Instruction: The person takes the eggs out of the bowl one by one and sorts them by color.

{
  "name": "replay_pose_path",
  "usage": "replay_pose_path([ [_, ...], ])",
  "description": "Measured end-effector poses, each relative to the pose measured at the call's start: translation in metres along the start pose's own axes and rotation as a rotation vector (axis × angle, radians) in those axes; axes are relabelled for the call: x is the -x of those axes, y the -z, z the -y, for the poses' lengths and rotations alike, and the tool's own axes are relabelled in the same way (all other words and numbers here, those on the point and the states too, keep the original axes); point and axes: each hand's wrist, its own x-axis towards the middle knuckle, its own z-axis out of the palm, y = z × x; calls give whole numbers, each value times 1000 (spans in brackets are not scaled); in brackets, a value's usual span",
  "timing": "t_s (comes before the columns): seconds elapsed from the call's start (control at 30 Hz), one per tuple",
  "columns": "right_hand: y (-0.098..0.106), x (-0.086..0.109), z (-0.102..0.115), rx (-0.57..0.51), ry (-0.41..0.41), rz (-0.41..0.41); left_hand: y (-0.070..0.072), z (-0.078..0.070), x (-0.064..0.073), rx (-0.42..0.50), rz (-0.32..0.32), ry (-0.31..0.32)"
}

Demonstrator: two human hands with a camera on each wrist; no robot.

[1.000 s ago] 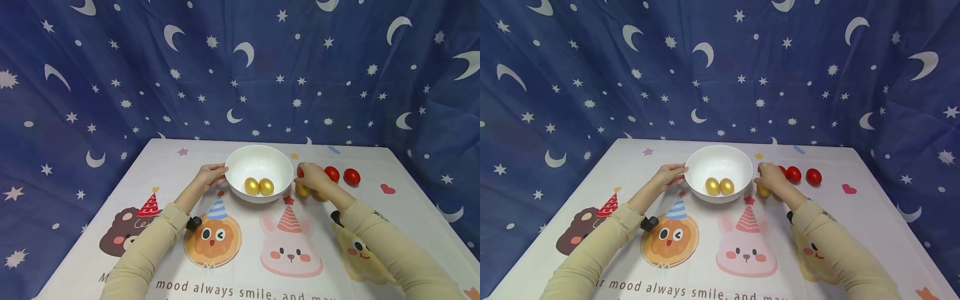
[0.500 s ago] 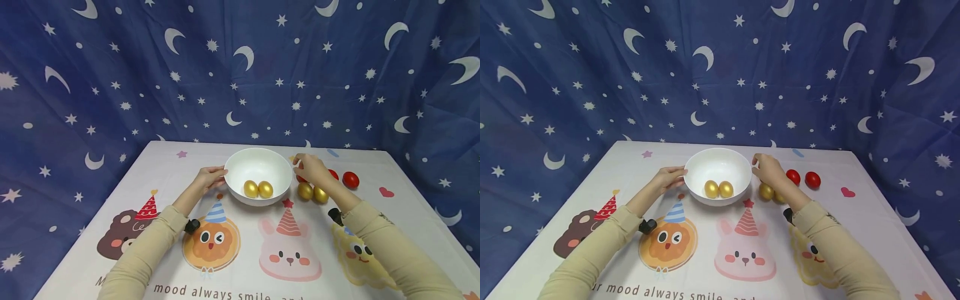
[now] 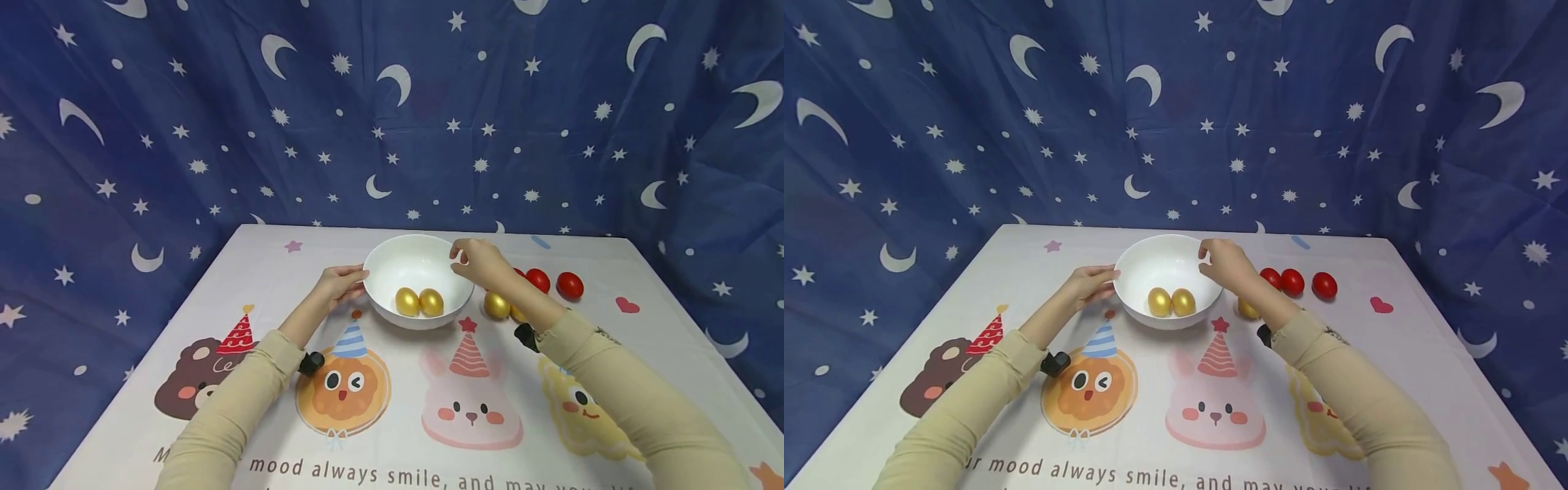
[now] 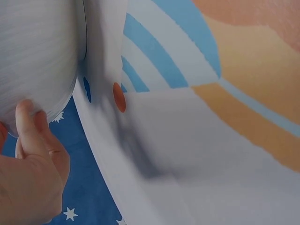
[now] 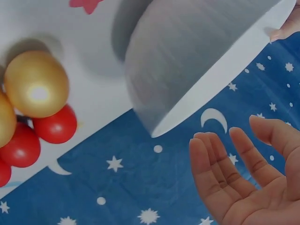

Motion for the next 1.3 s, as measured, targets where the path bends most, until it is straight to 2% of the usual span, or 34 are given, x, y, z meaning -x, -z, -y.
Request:
replay_pose_path([
  [0.17,-5,-9,8,2,10,17,1,-4,0,-11,5,-17],
  [0.43,-14,-23,7,-14,16,122,-4,-4,-4,-13,24,6],
  [0.57,-14,-29,8,-34,-12,172,-5,-6,-4,-12,14,4],
  [0.77,-18,-37,9,-113,-98,301,-4,-9,-4,-19,12,13],
  [1.07,-41,-39,7,-166,-149,383,1,1,1,-6,7,36],
  [1.3,-42,-35,12,-146,-128,411,2,1,1,0,-10,36],
])
